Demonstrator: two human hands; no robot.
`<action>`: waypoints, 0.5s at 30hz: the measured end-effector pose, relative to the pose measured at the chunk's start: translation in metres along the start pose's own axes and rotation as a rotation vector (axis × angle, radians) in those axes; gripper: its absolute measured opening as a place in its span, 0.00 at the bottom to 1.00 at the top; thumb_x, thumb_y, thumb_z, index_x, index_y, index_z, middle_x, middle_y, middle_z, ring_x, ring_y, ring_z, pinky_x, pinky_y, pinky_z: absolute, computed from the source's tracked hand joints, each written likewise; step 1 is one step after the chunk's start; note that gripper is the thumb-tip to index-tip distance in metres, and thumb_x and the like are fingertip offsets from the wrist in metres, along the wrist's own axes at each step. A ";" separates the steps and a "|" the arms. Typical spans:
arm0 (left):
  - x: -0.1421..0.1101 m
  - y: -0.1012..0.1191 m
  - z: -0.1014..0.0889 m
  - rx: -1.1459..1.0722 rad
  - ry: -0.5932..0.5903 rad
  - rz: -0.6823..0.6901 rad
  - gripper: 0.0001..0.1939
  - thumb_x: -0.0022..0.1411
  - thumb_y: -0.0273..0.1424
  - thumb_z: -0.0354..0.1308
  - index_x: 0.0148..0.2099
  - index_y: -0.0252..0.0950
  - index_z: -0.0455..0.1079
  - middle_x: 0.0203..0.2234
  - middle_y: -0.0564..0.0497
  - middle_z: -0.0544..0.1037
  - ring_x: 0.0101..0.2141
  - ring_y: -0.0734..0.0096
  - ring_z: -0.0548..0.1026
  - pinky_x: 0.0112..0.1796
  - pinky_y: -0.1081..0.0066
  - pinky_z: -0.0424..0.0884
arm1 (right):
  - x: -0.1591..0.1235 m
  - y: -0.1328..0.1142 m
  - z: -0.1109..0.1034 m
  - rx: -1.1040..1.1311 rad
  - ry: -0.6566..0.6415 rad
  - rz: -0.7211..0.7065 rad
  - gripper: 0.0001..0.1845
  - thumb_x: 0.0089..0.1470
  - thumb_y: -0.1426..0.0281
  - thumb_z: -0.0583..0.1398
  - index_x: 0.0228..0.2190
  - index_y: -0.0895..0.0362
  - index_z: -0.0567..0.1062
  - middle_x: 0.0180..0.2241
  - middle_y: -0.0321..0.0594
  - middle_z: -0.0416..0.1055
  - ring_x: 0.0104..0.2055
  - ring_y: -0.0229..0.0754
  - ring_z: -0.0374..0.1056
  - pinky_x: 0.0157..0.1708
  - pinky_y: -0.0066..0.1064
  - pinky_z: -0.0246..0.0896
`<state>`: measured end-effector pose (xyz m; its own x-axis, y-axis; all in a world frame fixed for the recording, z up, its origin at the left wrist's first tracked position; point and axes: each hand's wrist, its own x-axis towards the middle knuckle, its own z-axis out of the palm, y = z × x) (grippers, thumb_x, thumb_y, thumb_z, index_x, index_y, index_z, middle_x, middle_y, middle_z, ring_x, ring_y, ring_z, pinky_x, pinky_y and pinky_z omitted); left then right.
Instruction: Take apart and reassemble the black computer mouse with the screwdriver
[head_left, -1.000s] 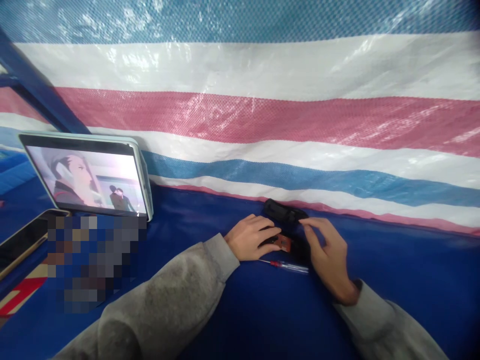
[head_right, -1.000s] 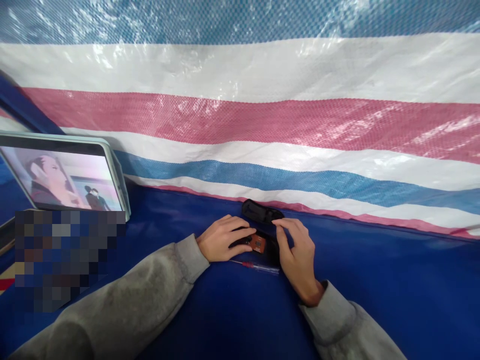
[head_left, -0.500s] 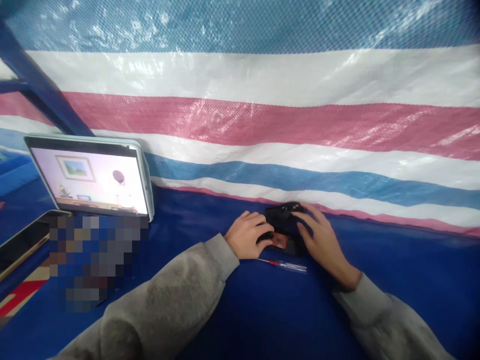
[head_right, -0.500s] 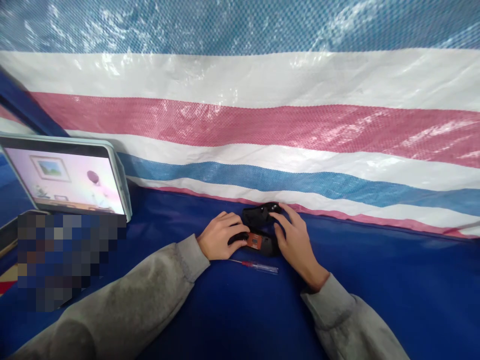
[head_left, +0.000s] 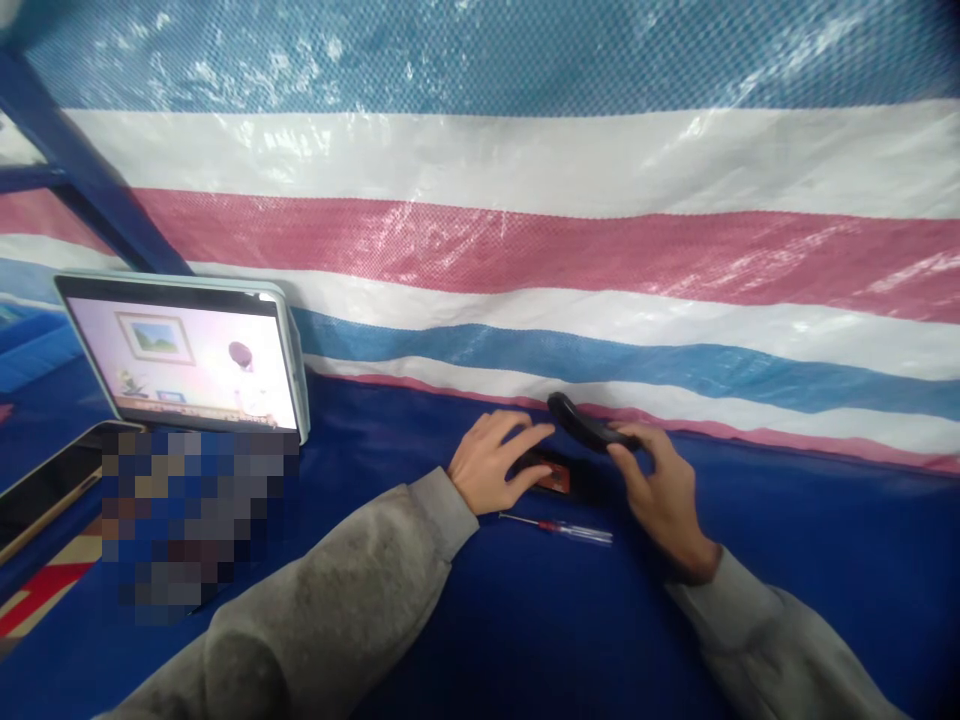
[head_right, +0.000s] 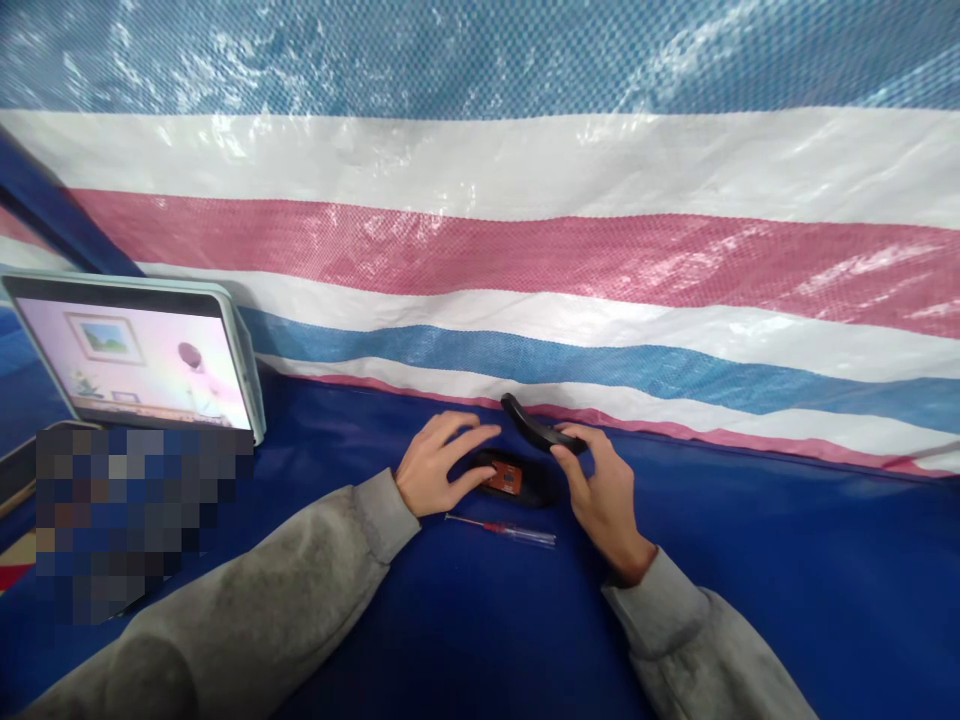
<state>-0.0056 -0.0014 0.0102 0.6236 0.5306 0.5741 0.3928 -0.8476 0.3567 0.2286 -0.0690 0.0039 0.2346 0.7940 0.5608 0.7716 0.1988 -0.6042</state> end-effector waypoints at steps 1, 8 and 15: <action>0.000 0.000 -0.001 0.019 0.049 0.001 0.25 0.67 0.43 0.53 0.62 0.39 0.61 0.53 0.41 0.69 0.52 0.56 0.69 0.49 0.59 0.67 | 0.000 -0.002 -0.001 0.020 0.010 0.021 0.14 0.57 0.57 0.58 0.39 0.54 0.72 0.37 0.41 0.76 0.38 0.44 0.72 0.41 0.36 0.66; 0.003 -0.001 0.001 0.090 0.069 0.127 0.24 0.69 0.39 0.53 0.64 0.43 0.57 0.60 0.42 0.65 0.59 0.54 0.62 0.53 0.57 0.64 | 0.000 -0.025 -0.004 0.218 -0.112 0.160 0.15 0.56 0.56 0.59 0.36 0.55 0.74 0.33 0.39 0.76 0.34 0.41 0.72 0.36 0.31 0.68; 0.002 -0.002 0.002 0.061 0.076 0.168 0.24 0.67 0.43 0.53 0.61 0.40 0.62 0.56 0.42 0.69 0.56 0.57 0.67 0.51 0.59 0.65 | -0.001 -0.025 -0.002 0.291 -0.163 0.244 0.15 0.56 0.57 0.58 0.34 0.55 0.75 0.31 0.38 0.76 0.32 0.41 0.72 0.34 0.31 0.69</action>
<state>-0.0041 0.0018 0.0095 0.6318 0.3781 0.6767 0.3295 -0.9212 0.2070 0.2106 -0.0765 0.0194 0.2752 0.9139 0.2983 0.4999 0.1290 -0.8564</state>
